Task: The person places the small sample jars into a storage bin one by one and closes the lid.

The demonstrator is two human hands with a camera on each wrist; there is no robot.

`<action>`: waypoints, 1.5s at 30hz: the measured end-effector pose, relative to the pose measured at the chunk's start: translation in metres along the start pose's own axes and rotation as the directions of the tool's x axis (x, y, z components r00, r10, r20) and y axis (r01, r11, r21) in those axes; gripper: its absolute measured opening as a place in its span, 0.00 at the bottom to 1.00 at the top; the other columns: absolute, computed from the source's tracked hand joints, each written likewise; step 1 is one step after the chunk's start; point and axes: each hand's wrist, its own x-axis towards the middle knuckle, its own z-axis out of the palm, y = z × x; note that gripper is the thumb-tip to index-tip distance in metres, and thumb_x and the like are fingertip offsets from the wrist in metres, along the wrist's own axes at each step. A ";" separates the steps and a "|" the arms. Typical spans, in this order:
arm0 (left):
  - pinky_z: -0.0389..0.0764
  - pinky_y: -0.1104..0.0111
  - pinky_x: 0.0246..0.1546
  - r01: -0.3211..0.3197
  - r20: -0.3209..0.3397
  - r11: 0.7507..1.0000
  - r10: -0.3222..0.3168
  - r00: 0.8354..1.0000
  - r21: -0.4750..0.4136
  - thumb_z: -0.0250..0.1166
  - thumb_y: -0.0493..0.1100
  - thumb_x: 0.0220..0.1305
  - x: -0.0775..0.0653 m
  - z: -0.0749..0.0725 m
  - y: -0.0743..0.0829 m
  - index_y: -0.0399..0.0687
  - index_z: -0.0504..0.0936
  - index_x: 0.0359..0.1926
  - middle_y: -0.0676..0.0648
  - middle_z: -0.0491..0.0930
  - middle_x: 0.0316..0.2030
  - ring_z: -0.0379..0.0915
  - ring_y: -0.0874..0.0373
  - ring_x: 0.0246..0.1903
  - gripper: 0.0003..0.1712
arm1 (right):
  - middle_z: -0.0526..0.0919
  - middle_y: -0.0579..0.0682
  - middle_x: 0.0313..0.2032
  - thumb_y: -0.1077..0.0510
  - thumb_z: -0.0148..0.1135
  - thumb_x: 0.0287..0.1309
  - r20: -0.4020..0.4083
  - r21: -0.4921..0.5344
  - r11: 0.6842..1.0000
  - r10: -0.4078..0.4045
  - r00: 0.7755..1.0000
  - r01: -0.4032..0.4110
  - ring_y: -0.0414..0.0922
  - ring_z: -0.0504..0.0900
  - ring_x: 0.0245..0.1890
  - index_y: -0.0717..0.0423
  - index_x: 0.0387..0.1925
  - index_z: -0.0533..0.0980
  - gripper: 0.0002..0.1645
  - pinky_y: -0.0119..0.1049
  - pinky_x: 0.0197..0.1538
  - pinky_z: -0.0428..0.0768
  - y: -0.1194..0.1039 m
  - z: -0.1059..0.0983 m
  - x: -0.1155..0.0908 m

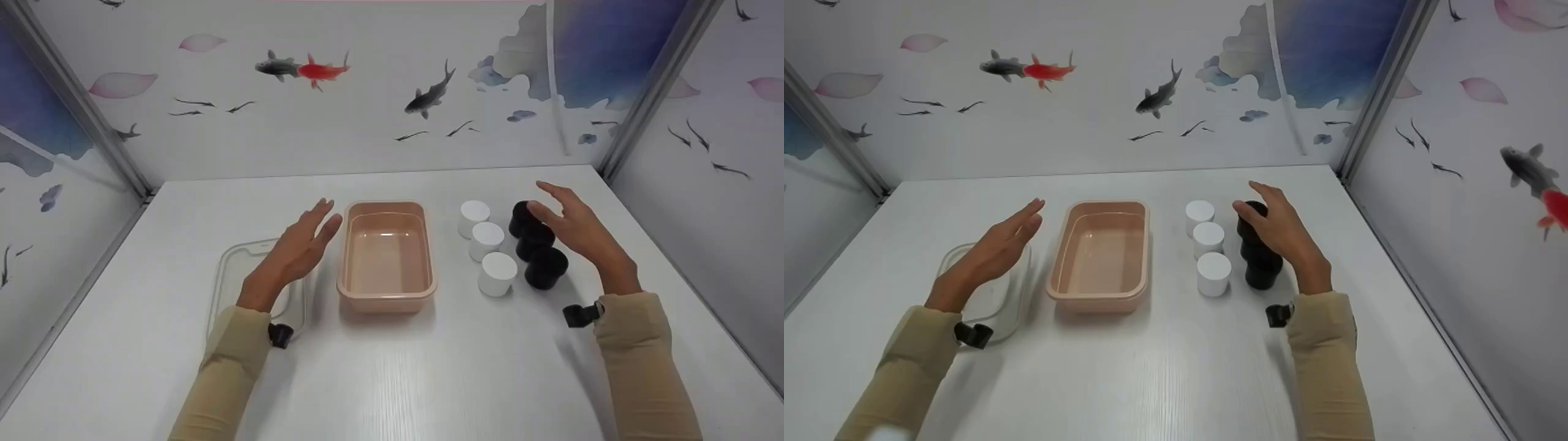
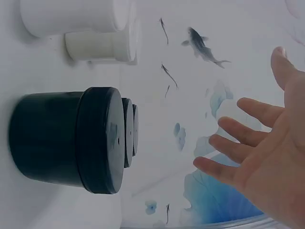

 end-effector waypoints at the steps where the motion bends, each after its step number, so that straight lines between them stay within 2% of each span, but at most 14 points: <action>1: 0.40 0.43 0.81 -0.008 -0.008 1.000 0.008 1.000 -0.026 0.33 0.75 0.73 -0.003 0.001 0.001 0.57 0.49 0.80 0.50 0.43 0.81 0.36 0.45 0.80 0.45 | 0.51 0.62 0.78 0.35 0.49 0.72 0.009 0.019 1.000 -0.001 1.000 0.001 0.63 0.48 0.78 0.53 0.79 0.50 0.46 0.68 0.77 0.54 0.002 0.000 -0.002; 6: 0.48 0.48 0.82 -0.029 -0.048 0.987 0.021 0.999 -0.158 0.37 0.71 0.75 -0.013 0.009 0.004 0.57 0.55 0.79 0.49 0.49 0.80 0.43 0.48 0.80 0.41 | 0.60 0.62 0.75 0.40 0.52 0.73 0.036 0.095 0.996 -0.004 0.999 0.001 0.63 0.55 0.76 0.53 0.77 0.57 0.40 0.68 0.74 0.59 0.015 -0.005 -0.016; 11: 0.51 0.49 0.81 -0.027 -0.065 0.960 0.009 0.998 -0.280 0.33 0.66 0.78 -0.014 0.019 -0.002 0.52 0.59 0.77 0.44 0.55 0.78 0.47 0.47 0.79 0.38 | 0.65 0.59 0.73 0.40 0.57 0.70 0.037 0.106 0.994 0.024 0.999 -0.027 0.60 0.60 0.75 0.48 0.74 0.64 0.37 0.62 0.72 0.65 0.028 -0.010 -0.027; 14: 0.59 0.49 0.79 0.003 -0.046 0.945 -0.019 0.999 -0.327 0.33 0.64 0.79 -0.010 0.025 -0.007 0.48 0.60 0.77 0.42 0.58 0.77 0.52 0.45 0.77 0.37 | 0.68 0.54 0.71 0.40 0.59 0.68 0.038 0.097 0.995 0.035 0.999 -0.038 0.54 0.64 0.74 0.45 0.72 0.67 0.35 0.48 0.69 0.69 0.039 -0.014 -0.032; 19: 0.79 0.51 0.65 0.067 -0.008 0.915 -0.077 0.997 -0.397 0.43 0.59 0.80 -0.003 0.033 -0.012 0.43 0.60 0.76 0.37 0.64 0.73 0.67 0.41 0.69 0.35 | 0.71 0.44 0.68 0.45 0.62 0.68 0.073 0.133 0.991 0.008 0.997 -0.018 0.28 0.70 0.65 0.49 0.71 0.67 0.34 0.19 0.57 0.70 0.059 -0.015 -0.035; 21: 0.83 0.53 0.61 0.089 0.002 0.902 -0.097 0.995 -0.423 0.46 0.55 0.80 -0.001 0.034 -0.013 0.42 0.60 0.76 0.35 0.66 0.71 0.72 0.41 0.65 0.33 | 0.71 0.42 0.67 0.48 0.63 0.68 0.093 0.159 0.987 -0.002 0.996 -0.013 0.23 0.70 0.61 0.50 0.71 0.67 0.34 0.13 0.54 0.70 0.068 -0.013 -0.035; 23: 0.86 0.56 0.57 0.108 0.013 0.888 -0.114 0.993 -0.448 0.48 0.53 0.80 0.000 0.035 -0.014 0.41 0.59 0.76 0.35 0.67 0.70 0.75 0.41 0.62 0.32 | 0.72 0.41 0.67 0.50 0.64 0.67 0.107 0.193 0.981 -0.006 0.994 -0.014 0.22 0.70 0.60 0.53 0.71 0.66 0.34 0.13 0.54 0.70 0.076 -0.010 -0.034; 29: 0.89 0.60 0.49 0.143 0.007 0.873 -0.158 0.987 -0.466 0.52 0.50 0.78 0.002 0.040 -0.015 0.44 0.61 0.75 0.36 0.70 0.68 0.80 0.43 0.57 0.30 | 0.73 0.40 0.64 0.54 0.64 0.67 0.141 0.257 0.966 0.004 0.990 -0.040 0.24 0.72 0.60 0.58 0.70 0.64 0.35 0.13 0.55 0.73 0.091 -0.006 -0.035; 31: 0.90 0.61 0.46 0.149 0.002 0.870 -0.168 0.986 -0.471 0.53 0.49 0.78 0.003 0.042 -0.017 0.45 0.61 0.75 0.36 0.70 0.67 0.81 0.44 0.56 0.30 | 0.71 0.42 0.64 0.53 0.65 0.66 0.167 0.235 0.969 0.030 0.985 -0.070 0.24 0.72 0.60 0.57 0.70 0.63 0.36 0.15 0.57 0.72 0.093 -0.005 -0.036; 34: 0.91 0.63 0.42 0.173 0.016 0.862 -0.188 0.982 -0.476 0.55 0.47 0.77 0.003 0.044 -0.020 0.45 0.61 0.75 0.36 0.71 0.67 0.82 0.45 0.53 0.31 | 0.67 0.49 0.68 0.52 0.66 0.65 0.217 0.199 0.973 0.072 0.974 -0.116 0.30 0.70 0.62 0.58 0.70 0.60 0.39 0.32 0.67 0.70 0.094 -0.004 -0.036; 36: 0.91 0.65 0.39 0.202 0.034 0.853 -0.212 0.977 -0.481 0.57 0.46 0.75 0.004 0.044 -0.020 0.46 0.62 0.75 0.36 0.73 0.65 0.83 0.47 0.51 0.32 | 0.63 0.56 0.70 0.51 0.67 0.64 0.247 0.175 0.974 0.098 0.964 -0.144 0.39 0.68 0.67 0.58 0.71 0.57 0.42 0.49 0.71 0.67 0.094 -0.004 -0.036; 38: 0.90 0.67 0.35 0.233 0.057 0.838 -0.237 0.970 -0.493 0.59 0.44 0.74 0.005 0.045 -0.021 0.45 0.62 0.74 0.36 0.75 0.63 0.84 0.49 0.48 0.32 | 0.60 0.60 0.72 0.51 0.67 0.63 0.270 0.161 0.974 0.111 0.956 -0.158 0.51 0.64 0.70 0.60 0.71 0.55 0.44 0.63 0.71 0.62 0.093 -0.004 -0.036; 41: 0.89 0.69 0.31 0.263 0.081 0.823 -0.258 0.963 -0.503 0.60 0.43 0.72 0.006 0.046 -0.021 0.44 0.64 0.73 0.36 0.79 0.58 0.84 0.52 0.44 0.32 | 0.57 0.63 0.73 0.51 0.68 0.61 0.292 0.138 0.975 0.126 0.948 -0.172 0.63 0.58 0.73 0.61 0.71 0.54 0.46 0.69 0.71 0.59 0.094 -0.004 -0.036; 45: 0.89 0.70 0.29 0.283 0.103 0.817 -0.269 0.958 -0.503 0.60 0.42 0.72 0.007 0.047 -0.021 0.43 0.64 0.73 0.36 0.81 0.54 0.84 0.54 0.41 0.32 | 0.59 0.65 0.71 0.51 0.70 0.59 0.303 0.118 0.975 0.144 0.942 -0.187 0.66 0.57 0.73 0.63 0.70 0.55 0.48 0.69 0.72 0.59 0.095 -0.001 -0.037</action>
